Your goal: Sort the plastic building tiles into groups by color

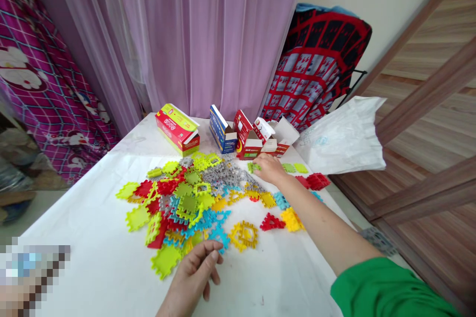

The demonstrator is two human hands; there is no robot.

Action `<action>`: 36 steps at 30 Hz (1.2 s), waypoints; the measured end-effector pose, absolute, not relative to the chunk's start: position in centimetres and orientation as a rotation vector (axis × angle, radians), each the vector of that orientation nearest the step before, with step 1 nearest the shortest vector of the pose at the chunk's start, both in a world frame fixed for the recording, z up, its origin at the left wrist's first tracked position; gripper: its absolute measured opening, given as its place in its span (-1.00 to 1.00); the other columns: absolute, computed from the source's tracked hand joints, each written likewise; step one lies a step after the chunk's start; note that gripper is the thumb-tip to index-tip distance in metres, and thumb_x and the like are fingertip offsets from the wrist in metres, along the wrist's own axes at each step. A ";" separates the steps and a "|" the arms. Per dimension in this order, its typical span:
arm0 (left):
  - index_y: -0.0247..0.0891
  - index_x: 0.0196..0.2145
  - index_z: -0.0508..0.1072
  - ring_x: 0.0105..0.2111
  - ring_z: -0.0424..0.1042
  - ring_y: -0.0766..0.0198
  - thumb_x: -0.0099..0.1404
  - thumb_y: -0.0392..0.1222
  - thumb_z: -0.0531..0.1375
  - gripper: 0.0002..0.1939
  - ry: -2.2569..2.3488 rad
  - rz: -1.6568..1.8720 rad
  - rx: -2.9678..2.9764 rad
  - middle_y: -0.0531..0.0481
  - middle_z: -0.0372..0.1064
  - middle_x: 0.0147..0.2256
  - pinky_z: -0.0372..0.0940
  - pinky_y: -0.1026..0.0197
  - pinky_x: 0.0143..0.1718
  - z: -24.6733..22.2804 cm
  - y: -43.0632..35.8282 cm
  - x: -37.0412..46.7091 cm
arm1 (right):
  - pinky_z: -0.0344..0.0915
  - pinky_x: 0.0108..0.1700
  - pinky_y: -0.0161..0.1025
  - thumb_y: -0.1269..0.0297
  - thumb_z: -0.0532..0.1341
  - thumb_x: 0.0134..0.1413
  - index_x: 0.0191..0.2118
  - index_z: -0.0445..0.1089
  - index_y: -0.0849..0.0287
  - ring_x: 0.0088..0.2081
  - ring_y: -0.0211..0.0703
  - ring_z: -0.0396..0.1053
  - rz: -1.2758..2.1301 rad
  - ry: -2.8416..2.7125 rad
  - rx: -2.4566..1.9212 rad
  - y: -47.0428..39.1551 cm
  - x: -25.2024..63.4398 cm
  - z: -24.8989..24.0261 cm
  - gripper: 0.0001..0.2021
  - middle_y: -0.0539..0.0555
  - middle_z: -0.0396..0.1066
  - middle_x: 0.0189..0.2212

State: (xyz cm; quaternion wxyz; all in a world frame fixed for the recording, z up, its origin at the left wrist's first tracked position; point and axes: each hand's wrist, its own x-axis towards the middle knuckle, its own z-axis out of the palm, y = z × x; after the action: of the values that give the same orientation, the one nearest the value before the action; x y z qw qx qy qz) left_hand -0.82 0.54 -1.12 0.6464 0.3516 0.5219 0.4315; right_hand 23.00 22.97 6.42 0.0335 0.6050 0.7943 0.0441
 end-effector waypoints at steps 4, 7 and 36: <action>-0.26 -0.28 0.48 -0.62 0.30 0.44 -0.06 0.28 0.31 -0.43 1.191 1.024 0.802 0.06 0.36 -0.46 0.12 0.44 -0.76 0.0 0.8 -0.8 | 0.16 0.04 -0.18 0.32 0.18 0.13 -0.12 0.50 0.10 -0.01 -0.05 0.30 -0.003 2.710 1.802 19.0 20.2 6.0 -0.78 0.11 0.42 -0.10; -0.26 -0.30 0.47 -0.64 0.29 0.44 -0.07 0.26 0.31 -0.44 1.181 1.048 0.824 0.07 0.35 -0.47 0.11 0.43 -0.77 0.3 1.0 -0.8 | 0.18 0.05 -0.21 0.36 0.22 0.09 -0.14 0.50 0.11 -0.04 -0.10 0.33 -0.165 2.932 1.669 15.4 17.0 5.2 -0.79 0.08 0.44 -0.13; -0.24 -0.23 0.38 -0.65 0.30 0.44 -0.03 0.17 0.29 -0.48 1.255 1.556 0.724 0.10 0.35 -0.43 0.08 0.42 -0.79 2.2 2.3 -3.9 | 0.25 -0.37 -0.29 0.17 0.26 -0.04 -0.08 0.40 0.16 -0.45 -0.23 0.33 -2.097 2.611 2.014 10.1 9.8 4.3 -0.64 -0.05 0.40 -0.49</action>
State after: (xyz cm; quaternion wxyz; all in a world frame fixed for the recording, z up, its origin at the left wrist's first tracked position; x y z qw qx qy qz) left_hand -3.91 2.32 2.16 0.4863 0.2976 0.5158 0.6394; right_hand 9.85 10.14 4.32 -0.3739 0.4780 0.6197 -0.4978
